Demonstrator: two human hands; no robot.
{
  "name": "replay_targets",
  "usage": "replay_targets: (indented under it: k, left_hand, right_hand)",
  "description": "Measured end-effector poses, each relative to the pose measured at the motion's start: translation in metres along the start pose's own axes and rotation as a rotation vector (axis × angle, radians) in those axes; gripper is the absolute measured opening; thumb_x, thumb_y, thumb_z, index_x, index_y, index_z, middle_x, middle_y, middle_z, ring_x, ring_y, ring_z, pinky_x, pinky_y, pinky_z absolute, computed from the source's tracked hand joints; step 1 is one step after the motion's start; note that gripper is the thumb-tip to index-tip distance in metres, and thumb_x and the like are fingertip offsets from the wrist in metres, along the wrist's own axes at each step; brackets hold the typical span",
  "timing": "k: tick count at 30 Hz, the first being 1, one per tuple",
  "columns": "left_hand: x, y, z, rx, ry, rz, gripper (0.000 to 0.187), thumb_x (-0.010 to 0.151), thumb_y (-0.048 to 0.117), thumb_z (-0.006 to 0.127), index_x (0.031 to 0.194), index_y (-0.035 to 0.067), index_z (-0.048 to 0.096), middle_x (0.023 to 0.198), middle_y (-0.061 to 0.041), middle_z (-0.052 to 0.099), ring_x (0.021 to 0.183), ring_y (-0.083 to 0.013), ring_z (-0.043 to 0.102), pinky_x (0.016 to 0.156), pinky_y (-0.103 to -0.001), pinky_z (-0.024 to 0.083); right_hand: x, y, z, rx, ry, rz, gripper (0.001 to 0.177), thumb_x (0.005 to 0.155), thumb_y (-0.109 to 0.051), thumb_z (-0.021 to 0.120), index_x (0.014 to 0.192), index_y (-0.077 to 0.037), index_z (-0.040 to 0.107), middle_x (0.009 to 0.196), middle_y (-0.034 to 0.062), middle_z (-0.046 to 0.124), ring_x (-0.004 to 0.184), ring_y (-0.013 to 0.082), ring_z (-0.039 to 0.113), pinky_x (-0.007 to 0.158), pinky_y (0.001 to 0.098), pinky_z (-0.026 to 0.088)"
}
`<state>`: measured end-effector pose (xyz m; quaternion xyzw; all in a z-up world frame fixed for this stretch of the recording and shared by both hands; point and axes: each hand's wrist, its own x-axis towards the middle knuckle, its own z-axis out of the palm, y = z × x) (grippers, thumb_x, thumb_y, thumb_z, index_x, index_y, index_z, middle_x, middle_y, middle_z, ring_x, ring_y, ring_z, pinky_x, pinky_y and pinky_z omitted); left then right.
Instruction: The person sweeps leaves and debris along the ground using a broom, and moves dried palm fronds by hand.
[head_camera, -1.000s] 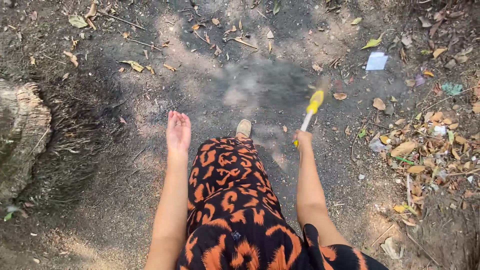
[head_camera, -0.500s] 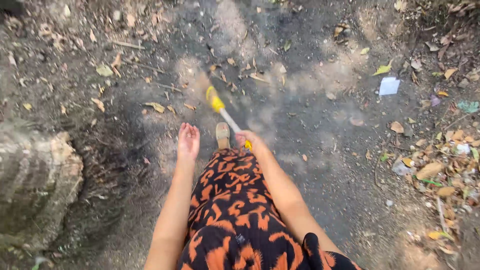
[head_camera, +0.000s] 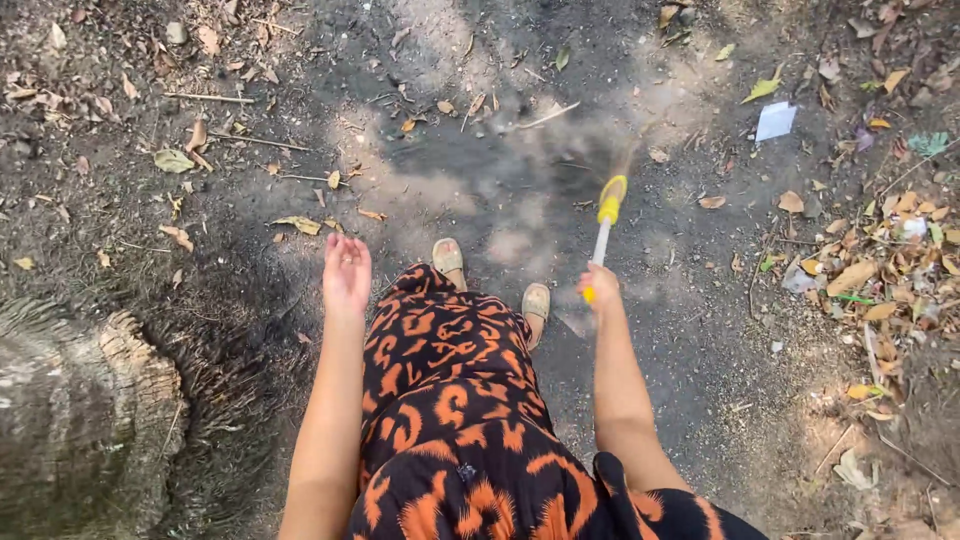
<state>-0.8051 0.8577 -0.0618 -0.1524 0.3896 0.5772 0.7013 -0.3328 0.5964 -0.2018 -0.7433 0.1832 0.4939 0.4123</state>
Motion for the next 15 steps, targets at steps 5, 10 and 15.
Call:
replay_targets:
  k: [5,10,15]
  left_hand:
    - [0.019,0.000,-0.004,-0.058,0.033,-0.011,0.024,0.091,-0.005,0.070,0.110,0.009,0.065,0.101,-0.005,0.070,0.093,-0.0177,0.064,0.096,-0.036,0.056]
    - [0.014,0.010,0.000,-0.057,0.007,0.026,0.024,0.090,-0.005,0.071,0.109,0.010,0.066,0.101,-0.004,0.070,0.093,-0.0167,0.064,0.096,-0.036,0.056]
    - [0.009,0.026,0.006,0.036,0.005,0.095,0.027,0.091,-0.004,0.072,0.111,0.011,0.063,0.104,-0.004,0.068,0.095,-0.0163,0.064,0.098,-0.035,0.054]
  right_hand:
    - [-0.077,0.039,0.117,-0.131,-0.195,-0.127,0.027,0.090,-0.003,0.062,0.108,-0.008,0.042,0.063,0.0025,0.049,0.044,0.0147,0.050,0.036,0.0337,0.047]
    - [-0.127,0.024,0.257,-0.096,-0.584,0.175,0.016,0.091,-0.007,0.062,0.105,-0.012,0.056,0.060,-0.0050,0.046,0.041,0.0058,0.040,0.034,0.0237,0.033]
    - [-0.021,0.036,0.384,-0.070,-0.899,0.344,0.007,0.096,-0.011,0.064,0.093,-0.005,0.060,0.063,-0.0025,0.052,0.045,0.0077,0.046,0.042,0.0243,0.040]
